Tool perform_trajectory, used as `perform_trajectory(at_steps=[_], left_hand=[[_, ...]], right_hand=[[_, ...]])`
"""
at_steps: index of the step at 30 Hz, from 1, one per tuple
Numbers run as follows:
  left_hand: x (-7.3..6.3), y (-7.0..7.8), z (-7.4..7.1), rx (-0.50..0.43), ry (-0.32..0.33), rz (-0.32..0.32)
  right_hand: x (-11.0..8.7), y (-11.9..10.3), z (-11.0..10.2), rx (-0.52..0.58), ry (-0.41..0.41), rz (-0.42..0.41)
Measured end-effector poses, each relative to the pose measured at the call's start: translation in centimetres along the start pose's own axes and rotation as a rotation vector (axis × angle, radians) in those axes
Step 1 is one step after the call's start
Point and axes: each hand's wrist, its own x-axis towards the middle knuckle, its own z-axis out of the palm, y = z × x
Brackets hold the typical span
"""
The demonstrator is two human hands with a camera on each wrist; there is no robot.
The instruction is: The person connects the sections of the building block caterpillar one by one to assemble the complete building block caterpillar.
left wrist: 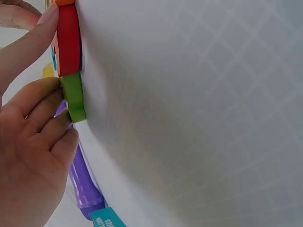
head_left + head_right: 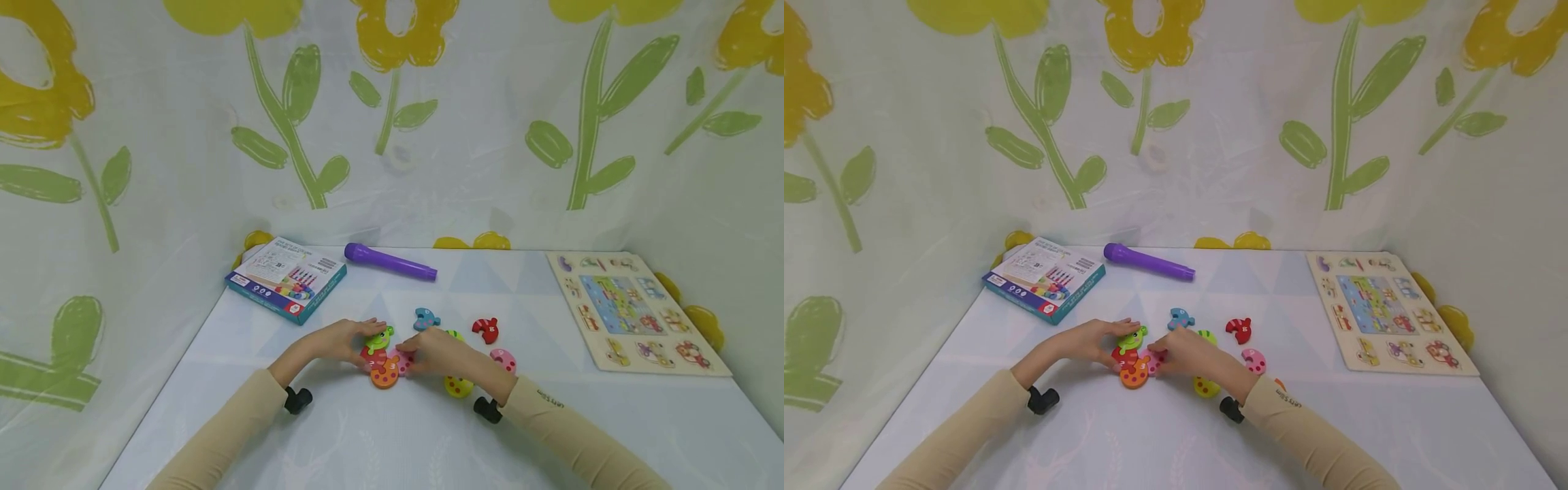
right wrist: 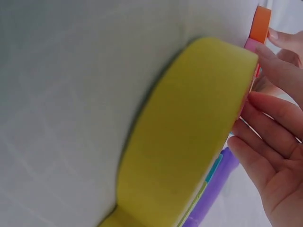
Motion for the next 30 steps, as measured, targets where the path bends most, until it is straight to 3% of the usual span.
perform_trajectory(at_steps=[10, 30], left_hand=[[-0.1, 0.3, -0.1, 0.055, 0.029, -0.012], [0.1, 0.2, -0.1, -0.008, -0.001, -0.016]], right_hand=[[-0.8, -0.7, -0.6, 0.044, 0.006, 0.048], [-2.8, -0.4, -1.1, 0.146, 0.065, 0.141]])
